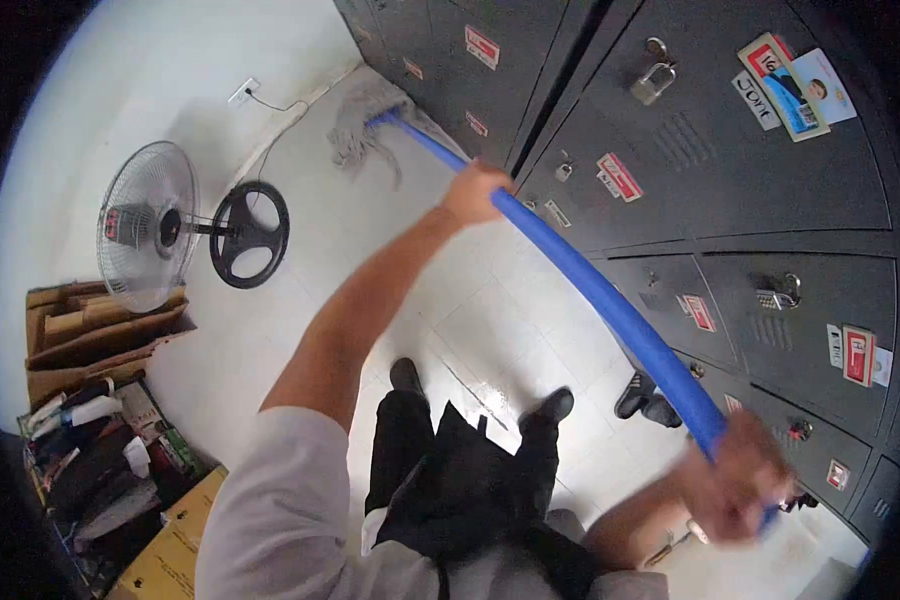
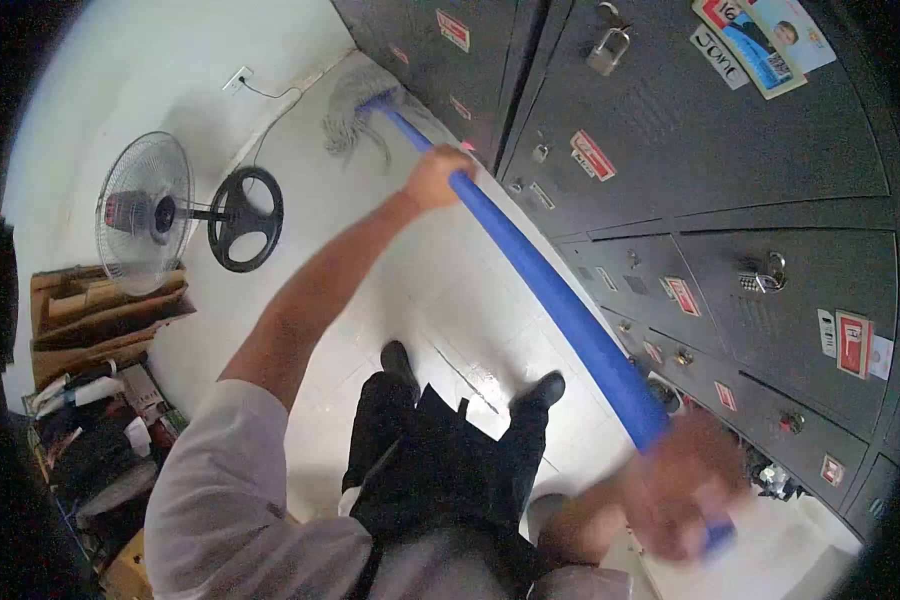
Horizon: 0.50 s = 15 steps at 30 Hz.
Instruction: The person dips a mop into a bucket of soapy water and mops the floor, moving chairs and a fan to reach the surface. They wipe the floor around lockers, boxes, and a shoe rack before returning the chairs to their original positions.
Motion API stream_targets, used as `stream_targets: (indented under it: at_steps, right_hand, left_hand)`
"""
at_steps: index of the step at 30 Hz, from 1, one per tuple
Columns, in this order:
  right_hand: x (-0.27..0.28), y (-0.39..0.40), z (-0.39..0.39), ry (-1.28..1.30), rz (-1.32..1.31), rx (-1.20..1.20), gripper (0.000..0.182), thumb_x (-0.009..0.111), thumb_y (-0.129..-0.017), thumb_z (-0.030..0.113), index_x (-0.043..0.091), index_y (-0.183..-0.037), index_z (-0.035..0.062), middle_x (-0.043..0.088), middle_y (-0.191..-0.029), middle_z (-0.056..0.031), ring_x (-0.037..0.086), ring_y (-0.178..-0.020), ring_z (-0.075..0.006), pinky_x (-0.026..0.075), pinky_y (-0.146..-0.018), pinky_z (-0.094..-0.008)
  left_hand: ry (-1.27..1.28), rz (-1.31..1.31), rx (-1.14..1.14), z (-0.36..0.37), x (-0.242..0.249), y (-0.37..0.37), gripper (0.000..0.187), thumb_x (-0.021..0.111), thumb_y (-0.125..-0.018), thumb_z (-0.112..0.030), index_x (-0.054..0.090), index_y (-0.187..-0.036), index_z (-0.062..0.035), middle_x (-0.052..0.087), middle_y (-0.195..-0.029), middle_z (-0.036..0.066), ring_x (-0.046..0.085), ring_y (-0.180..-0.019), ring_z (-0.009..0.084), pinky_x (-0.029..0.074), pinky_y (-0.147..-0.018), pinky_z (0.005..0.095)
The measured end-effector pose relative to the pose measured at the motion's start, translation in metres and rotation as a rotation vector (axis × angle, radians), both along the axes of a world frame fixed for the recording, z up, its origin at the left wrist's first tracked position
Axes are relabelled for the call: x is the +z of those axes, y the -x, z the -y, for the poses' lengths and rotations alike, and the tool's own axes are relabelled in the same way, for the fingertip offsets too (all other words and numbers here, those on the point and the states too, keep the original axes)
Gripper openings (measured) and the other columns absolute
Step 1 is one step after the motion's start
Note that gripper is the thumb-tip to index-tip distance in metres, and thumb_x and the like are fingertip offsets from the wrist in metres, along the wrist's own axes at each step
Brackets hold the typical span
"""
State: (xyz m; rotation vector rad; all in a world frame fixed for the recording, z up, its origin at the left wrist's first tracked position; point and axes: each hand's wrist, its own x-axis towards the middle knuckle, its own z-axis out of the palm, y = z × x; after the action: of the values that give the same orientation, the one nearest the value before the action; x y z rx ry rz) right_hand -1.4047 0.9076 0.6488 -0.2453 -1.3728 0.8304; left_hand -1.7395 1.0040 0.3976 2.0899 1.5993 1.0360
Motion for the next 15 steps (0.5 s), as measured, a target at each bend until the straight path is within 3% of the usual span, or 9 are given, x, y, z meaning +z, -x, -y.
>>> stream_targets:
  at_steps: [2, 4, 5, 6, 8, 11, 13, 14, 15]
  right_hand:
    - [-0.053, 0.035, -0.001, -0.022, 0.156, 0.112, 0.022, 0.049, -0.074, 0.019, 0.034, -0.06, 0.0119, 0.039, -0.057, -0.0015, 0.034, -0.045, -0.0138, 0.033, -0.043, -0.0317]
    - [-0.124, 0.056, 0.044, 0.285, 0.373, -0.494, 0.032, 0.056, -0.079, 0.025, 0.033, -0.061, 0.0118, 0.037, -0.05, 0.0015, 0.034, -0.042, -0.0141, 0.032, -0.045, -0.0315]
    - [-0.123, 0.072, 0.052, 0.267, 0.141, -0.144, 0.033, 0.057, -0.079, 0.025, 0.033, -0.061, 0.0109, 0.037, -0.048, 0.0009, 0.037, -0.042, -0.0146, 0.035, -0.046, -0.0327]
    - [-0.123, 0.082, 0.058, 0.245, -0.093, 0.215, 0.034, 0.057, -0.08, 0.026, 0.033, -0.061, 0.0101, 0.037, -0.046, 0.0003, 0.039, -0.041, -0.0151, 0.037, -0.046, -0.0339]
    - [-0.136, 0.066, 0.089, 0.278, -0.006, 0.154, 0.036, 0.059, -0.08, 0.027, 0.035, -0.061, 0.0086, 0.041, -0.047, -0.0016, 0.044, -0.041, -0.0158, 0.042, -0.049, -0.0353]
    - [-0.133, -0.017, 0.112, 0.264, 0.136, 0.218, 0.033, 0.057, -0.08, 0.023, 0.036, -0.061, 0.007, 0.045, -0.049, -0.0045, 0.044, -0.04, -0.0169, 0.044, -0.049, -0.0351]
    - [-0.151, -0.113, 0.121, 0.267, 0.187, 0.152, 0.03, 0.055, -0.08, 0.02, 0.036, -0.061, 0.0068, 0.045, -0.05, -0.0035, 0.045, -0.043, -0.0164, 0.044, -0.05, -0.0351]
    - [-0.156, -0.162, 0.121, 0.252, 0.239, 0.076, 0.027, 0.054, -0.079, 0.017, 0.036, -0.061, 0.0066, 0.044, -0.051, -0.0025, 0.045, -0.046, -0.0159, 0.043, -0.052, -0.0351]
    - [-0.145, -0.21, 0.124, 0.366, 0.251, 0.052, 0.024, 0.053, -0.079, 0.016, 0.038, -0.062, 0.007, 0.044, -0.055, -0.0013, 0.046, -0.05, -0.0152, 0.043, -0.054, -0.0332]
  left_hand:
    - [0.075, -0.145, 0.19, -0.003, -0.037, 0.039, 0.023, 0.066, -0.061, -0.028, 0.059, -0.073, -0.0095, 0.06, -0.086, 0.01, 0.055, -0.093, 0.0268, 0.037, -0.086, 0.041]
    - [0.291, -0.403, 0.323, 0.013, -0.058, 0.062, 0.027, 0.065, -0.065, -0.032, 0.057, -0.082, -0.0128, 0.056, -0.103, 0.007, 0.046, -0.109, 0.0236, 0.028, -0.092, 0.0536]
    - [0.465, -0.566, 0.331, 0.022, -0.055, 0.069, 0.03, 0.065, -0.066, -0.035, 0.055, -0.086, -0.0147, 0.052, -0.111, 0.004, 0.04, -0.115, 0.0217, 0.023, -0.092, 0.0613]
    - [0.461, -0.566, 0.343, 0.032, -0.065, 0.071, 0.03, 0.065, -0.066, -0.035, 0.055, -0.086, -0.0147, 0.052, -0.111, 0.004, 0.04, -0.115, 0.0217, 0.023, -0.092, 0.0613]
    - [0.462, -0.567, 0.354, 0.059, -0.085, 0.059, 0.037, 0.067, -0.063, -0.04, 0.053, -0.089, -0.0179, 0.047, -0.116, 0.0, 0.033, -0.121, 0.02, 0.016, -0.087, 0.0716]
    - [0.539, -0.532, 0.404, 0.092, -0.072, -0.02, 0.032, 0.065, -0.064, -0.027, 0.054, -0.091, -0.0145, 0.046, -0.118, 0.002, 0.038, -0.117, 0.0212, 0.015, -0.092, 0.0683]
    - [0.653, -0.63, 0.368, 0.103, -0.063, -0.103, 0.034, 0.064, -0.065, -0.026, 0.055, -0.096, -0.0163, 0.047, -0.116, 0.003, 0.036, -0.118, 0.0221, 0.014, -0.092, 0.0679]
    - [0.595, -0.635, 0.402, 0.108, -0.085, -0.142, 0.037, 0.063, -0.066, -0.026, 0.056, -0.102, -0.019, 0.049, -0.113, 0.003, 0.036, -0.118, 0.0234, 0.01, -0.094, 0.0677]
    - [0.635, -0.692, 0.349, 0.115, -0.072, -0.192, 0.04, 0.063, -0.065, -0.029, 0.057, -0.103, -0.0207, 0.051, -0.109, 0.004, 0.037, -0.117, 0.0252, 0.007, -0.094, 0.0674]
